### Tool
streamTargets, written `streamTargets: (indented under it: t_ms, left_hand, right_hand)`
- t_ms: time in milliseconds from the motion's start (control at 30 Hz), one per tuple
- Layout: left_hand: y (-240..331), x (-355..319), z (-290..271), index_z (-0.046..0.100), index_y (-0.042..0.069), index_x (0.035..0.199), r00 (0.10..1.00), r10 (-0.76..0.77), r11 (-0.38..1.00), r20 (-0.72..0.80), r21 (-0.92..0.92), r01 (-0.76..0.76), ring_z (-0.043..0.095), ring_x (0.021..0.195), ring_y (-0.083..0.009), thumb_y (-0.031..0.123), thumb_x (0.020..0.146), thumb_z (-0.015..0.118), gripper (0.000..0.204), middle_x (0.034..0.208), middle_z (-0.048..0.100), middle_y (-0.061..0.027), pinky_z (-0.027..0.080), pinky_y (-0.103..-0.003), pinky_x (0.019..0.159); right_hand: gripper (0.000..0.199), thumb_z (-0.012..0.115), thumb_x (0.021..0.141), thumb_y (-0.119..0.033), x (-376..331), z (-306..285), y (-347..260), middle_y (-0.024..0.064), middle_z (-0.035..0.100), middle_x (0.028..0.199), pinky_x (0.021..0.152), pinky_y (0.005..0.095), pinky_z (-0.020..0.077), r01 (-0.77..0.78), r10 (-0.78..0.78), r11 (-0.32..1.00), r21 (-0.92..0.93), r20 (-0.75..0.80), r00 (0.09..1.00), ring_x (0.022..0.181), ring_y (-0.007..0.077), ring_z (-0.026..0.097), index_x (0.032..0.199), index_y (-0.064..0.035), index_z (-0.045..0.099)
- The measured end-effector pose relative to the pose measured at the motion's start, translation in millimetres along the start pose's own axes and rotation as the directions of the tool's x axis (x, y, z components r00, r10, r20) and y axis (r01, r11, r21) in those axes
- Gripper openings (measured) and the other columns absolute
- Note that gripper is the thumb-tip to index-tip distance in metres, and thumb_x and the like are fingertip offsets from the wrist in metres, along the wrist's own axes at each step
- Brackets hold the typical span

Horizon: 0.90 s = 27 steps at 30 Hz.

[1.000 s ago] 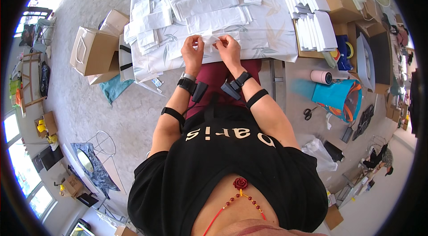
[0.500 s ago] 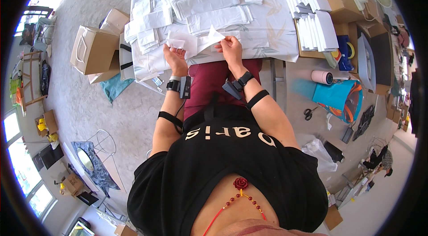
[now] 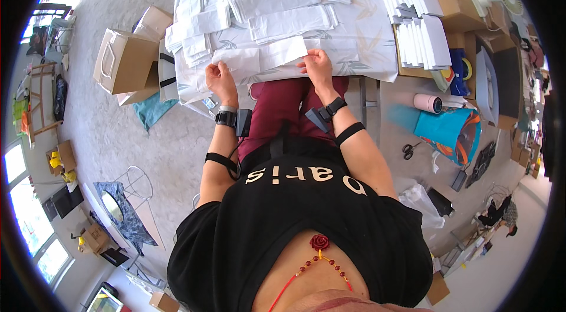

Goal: Folding white plastic or paper sheets on a workspace table for manufacturing or packaging.

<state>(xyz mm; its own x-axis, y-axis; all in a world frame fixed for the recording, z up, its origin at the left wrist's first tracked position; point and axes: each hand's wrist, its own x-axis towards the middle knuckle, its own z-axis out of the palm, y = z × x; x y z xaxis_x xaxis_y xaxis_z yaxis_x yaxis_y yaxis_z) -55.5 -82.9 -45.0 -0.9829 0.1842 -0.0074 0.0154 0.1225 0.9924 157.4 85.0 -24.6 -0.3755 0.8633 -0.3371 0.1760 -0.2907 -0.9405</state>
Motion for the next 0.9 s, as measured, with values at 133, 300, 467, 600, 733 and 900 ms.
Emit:
streamTargets:
  t_ms: [133,300,467,600,733,900]
  left_hand:
    - [0,-8,-13,0.059,-0.008,0.105,0.989,0.141,0.931,0.036,0.335,-0.144,0.062,0.085,-0.0242,0.018,0.089,0.076,0.035,0.099,0.063,-0.0146,0.052,-0.037,0.077]
    - [15,-28,3,0.055,-0.010,0.116,0.953,0.293,0.829,0.074,0.478,-0.292,0.060,0.097,-0.0315,0.012,0.085,0.075,0.042,0.110,0.058,-0.0199,0.052,-0.040,0.083]
    - [12,-23,0,0.056,-0.009,0.113,0.931,0.316,0.796,0.183,0.482,-0.366,0.061,0.094,-0.0317,-0.001,0.079,0.074,0.038,0.102,0.058,-0.0187,0.052,-0.040,0.081]
    - [6,-19,0,0.057,-0.007,0.108,0.953,0.260,0.833,0.154,0.463,-0.302,0.062,0.086,-0.0300,-0.004,0.078,0.072,0.034,0.099,0.058,-0.0164,0.052,-0.039,0.078]
    - [7,-18,2,0.057,-0.004,0.101,0.957,0.246,0.853,0.152,0.436,-0.288,0.061,0.082,-0.0289,-0.004,0.078,0.071,0.026,0.094,0.058,-0.0147,0.051,-0.038,0.076]
    - [11,-21,9,0.056,-0.002,0.093,0.948,0.270,0.859,0.168,0.403,-0.316,0.060,0.080,-0.0277,-0.003,0.078,0.070,0.021,0.091,0.057,-0.0131,0.051,-0.037,0.075]
  right_hand:
    - [0.035,0.070,0.096,-0.022,6,-7,-6,0.0133,0.072,0.099,0.053,0.0285,0.0547,-0.030,0.030,0.998,-0.049,0.000,1.000,0.067,0.0174,0.073,0.115,0.0044,0.059]
    - [0.025,0.072,0.095,-0.016,12,-7,-7,0.0109,0.071,0.094,0.051,0.0278,0.0533,0.054,-0.068,0.979,-0.197,-0.069,0.995,0.065,0.0157,0.072,0.109,0.0019,0.063]
    - [0.017,0.071,0.092,-0.008,14,-3,0,0.0093,0.070,0.087,0.051,0.0279,0.0542,0.124,-0.141,0.972,-0.201,-0.074,0.987,0.063,0.0163,0.073,0.105,0.0010,0.063]
    - [0.016,0.070,0.092,-0.006,9,-6,0,0.0096,0.070,0.088,0.051,0.0284,0.0544,0.163,-0.181,0.963,-0.217,-0.068,0.981,0.063,0.0168,0.073,0.105,0.0009,0.063]
    - [0.014,0.067,0.091,-0.003,2,-11,-1,0.0113,0.070,0.089,0.055,0.0325,0.0558,0.193,-0.224,0.954,-0.230,-0.116,0.968,0.061,0.0212,0.073,0.103,0.0011,0.062]
    - [0.015,0.067,0.091,-0.004,-1,-21,-2,0.0112,0.070,0.089,0.061,0.0342,0.0562,0.197,-0.243,0.941,-0.276,-0.144,0.959,0.061,0.0210,0.072,0.104,0.0006,0.062]
